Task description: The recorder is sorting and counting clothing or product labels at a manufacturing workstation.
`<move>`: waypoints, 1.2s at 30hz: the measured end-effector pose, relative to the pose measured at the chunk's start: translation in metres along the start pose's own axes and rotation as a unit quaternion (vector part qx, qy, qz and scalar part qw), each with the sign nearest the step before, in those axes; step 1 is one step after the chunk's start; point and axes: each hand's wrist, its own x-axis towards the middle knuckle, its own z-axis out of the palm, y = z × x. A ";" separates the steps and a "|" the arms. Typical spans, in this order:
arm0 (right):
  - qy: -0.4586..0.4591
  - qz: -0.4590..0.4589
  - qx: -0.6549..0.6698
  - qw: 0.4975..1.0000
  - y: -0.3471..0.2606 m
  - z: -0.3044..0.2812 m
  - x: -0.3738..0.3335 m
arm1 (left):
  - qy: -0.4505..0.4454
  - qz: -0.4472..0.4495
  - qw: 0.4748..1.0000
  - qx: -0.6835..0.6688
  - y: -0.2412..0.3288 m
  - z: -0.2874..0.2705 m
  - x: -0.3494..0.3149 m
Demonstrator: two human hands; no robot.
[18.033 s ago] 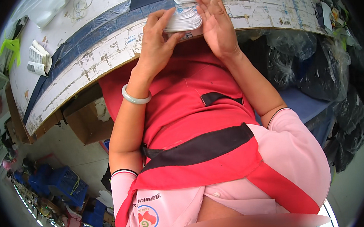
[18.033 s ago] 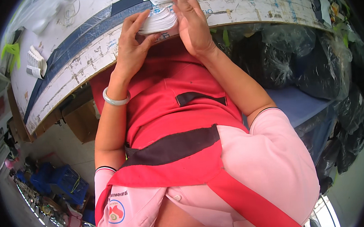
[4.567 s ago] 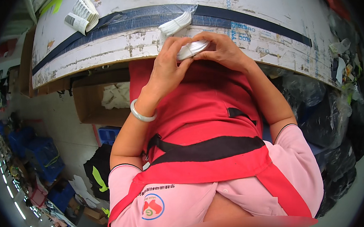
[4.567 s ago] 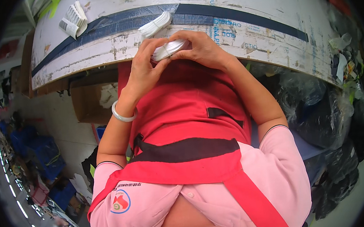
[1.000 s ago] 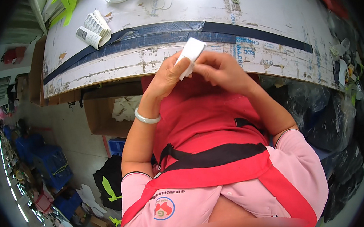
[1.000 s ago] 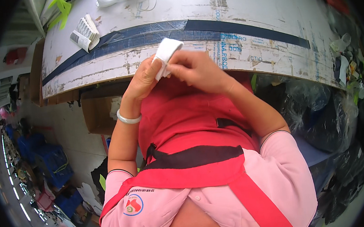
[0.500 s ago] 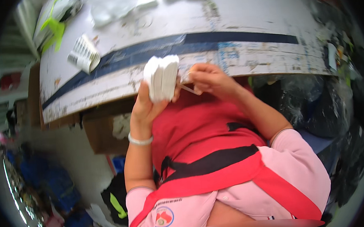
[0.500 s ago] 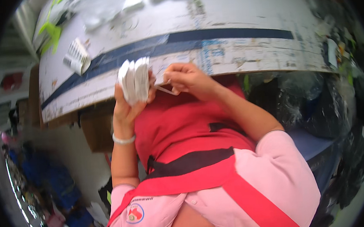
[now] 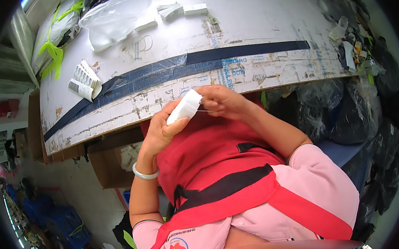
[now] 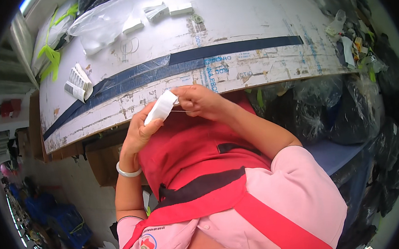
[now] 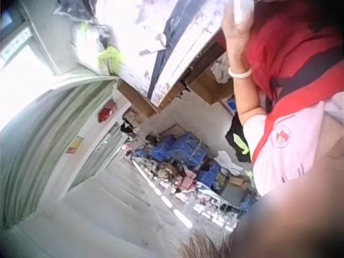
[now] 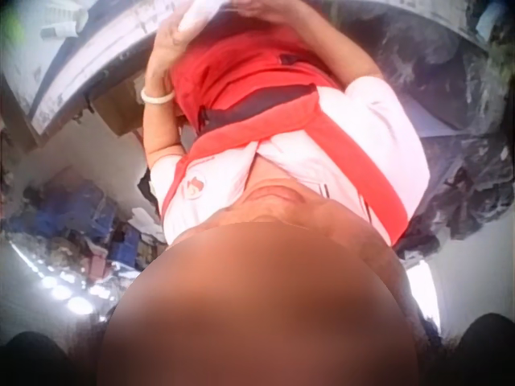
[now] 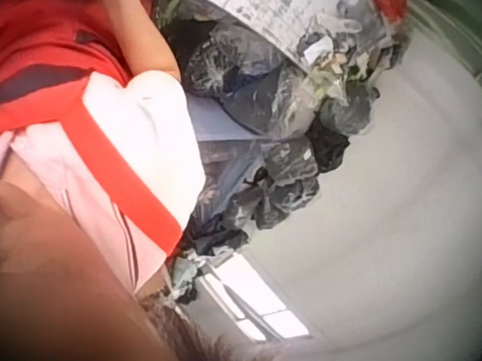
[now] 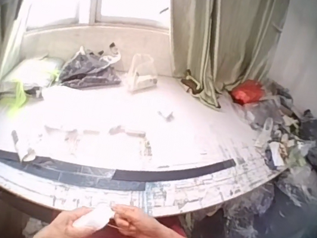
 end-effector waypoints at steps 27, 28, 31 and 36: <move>0.100 -0.436 -0.732 0.514 0.010 0.014 0.057 | 0.263 0.175 0.780 0.539 -0.054 -0.003 0.059; 0.106 -0.428 -0.737 0.512 0.009 0.013 0.055 | 0.254 0.181 0.791 0.526 -0.050 -0.002 0.058; 0.105 -0.422 -0.738 0.516 0.007 0.015 0.059 | 0.203 0.144 0.840 0.481 -0.046 -0.014 0.058; 0.101 -0.416 -0.737 0.523 0.007 0.013 0.062 | 0.145 0.102 0.930 0.323 -0.036 -0.033 0.049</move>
